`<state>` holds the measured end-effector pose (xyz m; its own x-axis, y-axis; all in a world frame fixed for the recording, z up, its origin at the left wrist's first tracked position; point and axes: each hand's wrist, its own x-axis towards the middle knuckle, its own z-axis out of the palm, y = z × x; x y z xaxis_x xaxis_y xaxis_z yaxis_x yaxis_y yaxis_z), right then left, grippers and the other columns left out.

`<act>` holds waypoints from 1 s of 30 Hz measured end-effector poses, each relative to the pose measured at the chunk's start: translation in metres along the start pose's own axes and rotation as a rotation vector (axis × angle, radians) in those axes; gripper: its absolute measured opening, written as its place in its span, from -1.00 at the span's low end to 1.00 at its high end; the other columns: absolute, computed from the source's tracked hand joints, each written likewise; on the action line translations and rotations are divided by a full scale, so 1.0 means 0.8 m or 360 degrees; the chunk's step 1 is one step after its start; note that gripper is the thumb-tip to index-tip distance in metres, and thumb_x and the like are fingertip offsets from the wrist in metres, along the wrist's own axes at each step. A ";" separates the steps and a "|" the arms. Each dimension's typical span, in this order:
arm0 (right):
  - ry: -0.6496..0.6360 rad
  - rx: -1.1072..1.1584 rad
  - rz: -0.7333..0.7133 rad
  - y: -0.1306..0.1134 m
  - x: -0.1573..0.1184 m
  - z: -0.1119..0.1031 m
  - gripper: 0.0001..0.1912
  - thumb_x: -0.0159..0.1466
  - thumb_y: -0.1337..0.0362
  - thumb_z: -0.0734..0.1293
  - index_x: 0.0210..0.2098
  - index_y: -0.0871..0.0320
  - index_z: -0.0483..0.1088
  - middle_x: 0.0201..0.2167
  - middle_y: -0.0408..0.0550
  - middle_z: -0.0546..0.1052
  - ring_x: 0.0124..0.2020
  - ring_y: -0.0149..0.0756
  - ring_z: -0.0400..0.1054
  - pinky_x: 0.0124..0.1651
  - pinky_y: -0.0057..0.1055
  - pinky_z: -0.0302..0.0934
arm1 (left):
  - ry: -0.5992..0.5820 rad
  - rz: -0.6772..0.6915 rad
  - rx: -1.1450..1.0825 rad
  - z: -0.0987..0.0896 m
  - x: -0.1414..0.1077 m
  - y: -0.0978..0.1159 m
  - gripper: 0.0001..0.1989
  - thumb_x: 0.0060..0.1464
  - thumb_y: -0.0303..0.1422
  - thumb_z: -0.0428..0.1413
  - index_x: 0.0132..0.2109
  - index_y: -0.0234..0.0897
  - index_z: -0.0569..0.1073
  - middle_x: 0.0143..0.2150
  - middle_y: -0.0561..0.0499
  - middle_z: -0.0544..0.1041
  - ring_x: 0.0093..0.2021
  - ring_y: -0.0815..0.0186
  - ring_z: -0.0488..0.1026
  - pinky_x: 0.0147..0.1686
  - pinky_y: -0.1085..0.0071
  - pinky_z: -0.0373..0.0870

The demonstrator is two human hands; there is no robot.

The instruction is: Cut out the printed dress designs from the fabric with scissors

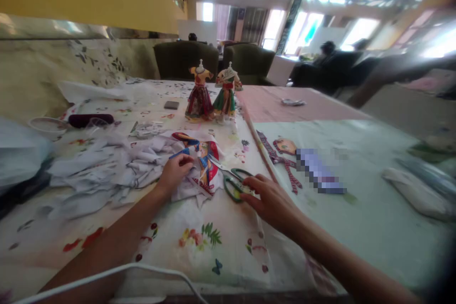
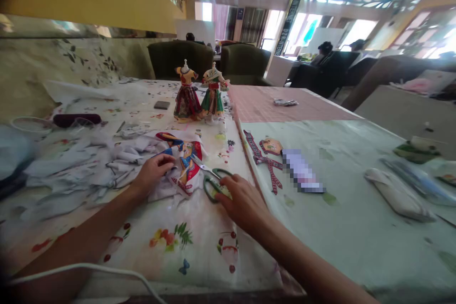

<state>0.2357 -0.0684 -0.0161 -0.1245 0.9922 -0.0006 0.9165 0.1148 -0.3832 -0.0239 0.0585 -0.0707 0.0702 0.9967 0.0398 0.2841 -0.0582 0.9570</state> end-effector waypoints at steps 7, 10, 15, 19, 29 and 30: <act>-0.0013 -0.0166 -0.0517 -0.044 0.045 0.028 -0.58 0.27 0.15 0.48 0.11 0.02 0.49 0.10 0.13 0.46 0.07 0.03 0.35 0.06 -0.17 0.26 | -0.0290 -0.0001 0.0156 -0.001 0.005 0.000 -0.67 -0.10 -0.19 0.15 -0.20 -0.29 0.57 -0.21 -0.05 0.63 -0.20 0.17 0.51 -0.12 0.28 0.40; -0.0063 -0.0343 -0.0540 -0.038 0.052 0.037 -0.83 0.35 0.23 0.40 -0.08 0.06 0.55 0.01 0.08 0.52 0.03 -0.03 0.38 0.03 -0.21 0.25 | -0.0375 0.0012 0.0269 -0.003 0.006 0.001 -0.67 -0.08 -0.21 0.14 -0.19 -0.28 0.58 -0.16 -0.05 0.63 -0.17 0.16 0.51 -0.10 0.27 0.41; 0.0009 -0.0400 -0.0482 -0.007 0.057 0.037 -0.82 0.40 0.41 0.28 -0.22 0.17 0.54 -0.09 0.12 0.57 -0.03 -0.05 0.40 -0.03 -0.23 0.23 | -0.0535 0.0020 0.0446 -0.010 0.007 0.011 -0.65 -0.05 -0.24 0.13 -0.13 -0.29 0.60 -0.14 -0.07 0.63 -0.20 0.17 0.50 -0.18 0.30 0.42; 0.0078 -0.0373 -0.0427 0.008 0.059 0.031 -0.84 0.38 0.39 0.31 -0.15 0.18 0.55 0.00 0.16 0.57 0.01 0.01 0.41 0.00 -0.17 0.25 | -0.0676 0.0055 0.0533 -0.014 0.007 0.028 -0.65 0.03 -0.17 0.13 -0.11 -0.27 0.60 -0.13 -0.04 0.64 -0.15 0.17 0.53 -0.15 0.32 0.43; -0.0070 -0.0148 -0.1008 -0.010 0.047 0.057 -0.75 0.34 0.32 0.40 0.02 0.13 0.51 0.07 0.08 0.57 0.07 -0.08 0.42 0.16 -0.13 0.21 | -0.0464 0.0336 0.0923 0.003 -0.011 0.031 -0.92 -0.03 -0.39 0.14 -0.39 -0.25 0.55 -0.24 -0.06 0.57 -0.15 0.18 0.48 -0.03 0.28 0.35; -0.0080 -0.0155 -0.0994 -0.009 0.048 0.056 -0.78 0.34 0.33 0.39 -0.01 0.13 0.53 0.04 0.07 0.58 0.04 -0.10 0.44 0.12 -0.17 0.24 | -0.0436 0.0330 0.0956 -0.004 -0.009 0.031 -0.90 -0.02 -0.38 0.13 -0.39 -0.25 0.55 -0.26 -0.05 0.57 -0.19 0.19 0.48 -0.08 0.29 0.35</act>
<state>0.2075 -0.0329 -0.0550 -0.6624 0.7336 0.1517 0.6955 0.6774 -0.2395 -0.0204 0.0499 -0.0463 0.3969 0.9162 0.0550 0.7134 -0.3457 0.6096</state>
